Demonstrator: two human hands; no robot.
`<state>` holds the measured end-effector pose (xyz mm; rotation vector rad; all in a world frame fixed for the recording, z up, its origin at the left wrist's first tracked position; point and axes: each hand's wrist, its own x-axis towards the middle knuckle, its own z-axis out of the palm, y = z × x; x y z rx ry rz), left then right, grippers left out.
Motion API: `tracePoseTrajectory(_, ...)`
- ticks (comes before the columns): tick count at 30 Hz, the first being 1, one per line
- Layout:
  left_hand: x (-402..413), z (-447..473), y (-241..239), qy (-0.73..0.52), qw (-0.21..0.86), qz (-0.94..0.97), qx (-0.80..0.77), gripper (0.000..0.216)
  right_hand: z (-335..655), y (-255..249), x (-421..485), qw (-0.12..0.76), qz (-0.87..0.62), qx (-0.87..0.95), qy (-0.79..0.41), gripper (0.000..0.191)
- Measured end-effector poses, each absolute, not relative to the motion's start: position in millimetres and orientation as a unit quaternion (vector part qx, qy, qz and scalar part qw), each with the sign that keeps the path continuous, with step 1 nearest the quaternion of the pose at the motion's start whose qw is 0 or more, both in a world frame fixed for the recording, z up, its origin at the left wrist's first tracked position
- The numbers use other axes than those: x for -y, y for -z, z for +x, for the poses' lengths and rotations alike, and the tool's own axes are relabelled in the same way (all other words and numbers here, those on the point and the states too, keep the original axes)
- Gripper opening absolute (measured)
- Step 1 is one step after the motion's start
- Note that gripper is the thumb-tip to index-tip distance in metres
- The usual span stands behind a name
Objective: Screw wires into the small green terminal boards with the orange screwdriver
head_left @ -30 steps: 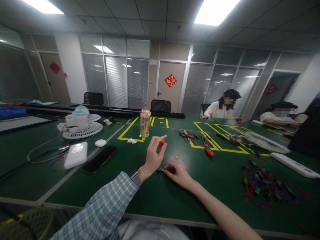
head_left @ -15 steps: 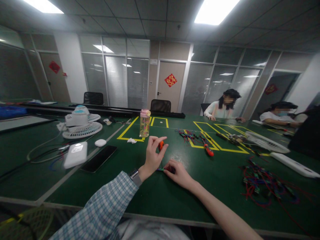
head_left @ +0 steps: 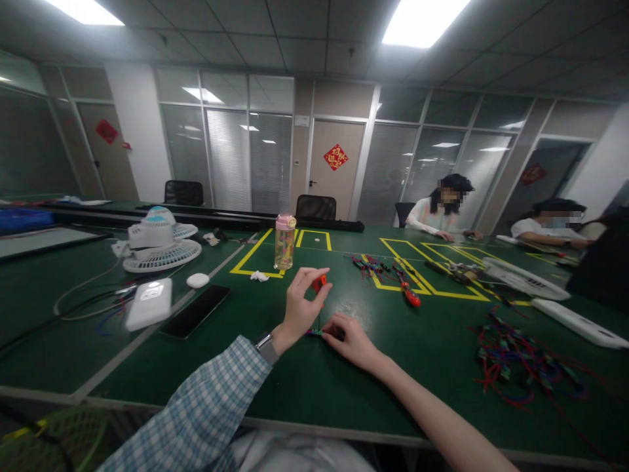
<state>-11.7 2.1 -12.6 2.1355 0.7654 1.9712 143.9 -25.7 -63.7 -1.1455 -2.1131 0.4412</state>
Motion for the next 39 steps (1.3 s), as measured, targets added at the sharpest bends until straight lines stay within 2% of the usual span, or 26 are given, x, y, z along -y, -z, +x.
tracePoseTrajectory(3,-1.4,-12.0,12.7,-0.648,0.053,0.714,-0.259,0.025,144.0,64.1,25.3,0.34,-0.442,0.813,-0.167,0.008)
tracePoseTrajectory(9,-1.7,-11.8,13.8,-0.623,0.107,0.738,-0.235,0.033,144.0,63.9,25.5,0.344,-0.432,0.815,-0.175,0.008)
tracePoseTrajectory(15,-1.3,-10.5,13.0,-0.647,0.044,0.711,-0.27,0.028,144.2,64.6,25.2,0.342,-0.441,0.812,-0.172,0.008)
tracePoseTrajectory(23,-0.7,-10.9,14.6,-0.637,0.137,0.717,-0.248,0.033,145.2,67.5,23.0,0.344,-0.434,0.815,-0.17,0.007)
tracePoseTrajectory(30,-3.4,-9.6,14.9,-0.656,0.024,0.698,-0.287,0.025,145.9,68.3,22.3,0.348,-0.431,0.815,-0.172,0.007)
tracePoseTrajectory(36,-1.7,-11.4,14.5,-0.631,0.073,0.727,-0.262,0.033,146.2,67.6,23.2,0.354,-0.426,0.814,-0.176,0.008)
tracePoseTrajectory(39,-2.1,-10.3,14.8,-0.641,0.057,0.721,-0.258,0.032,146.2,66.8,23.8,0.354,-0.426,0.814,-0.175,0.009)
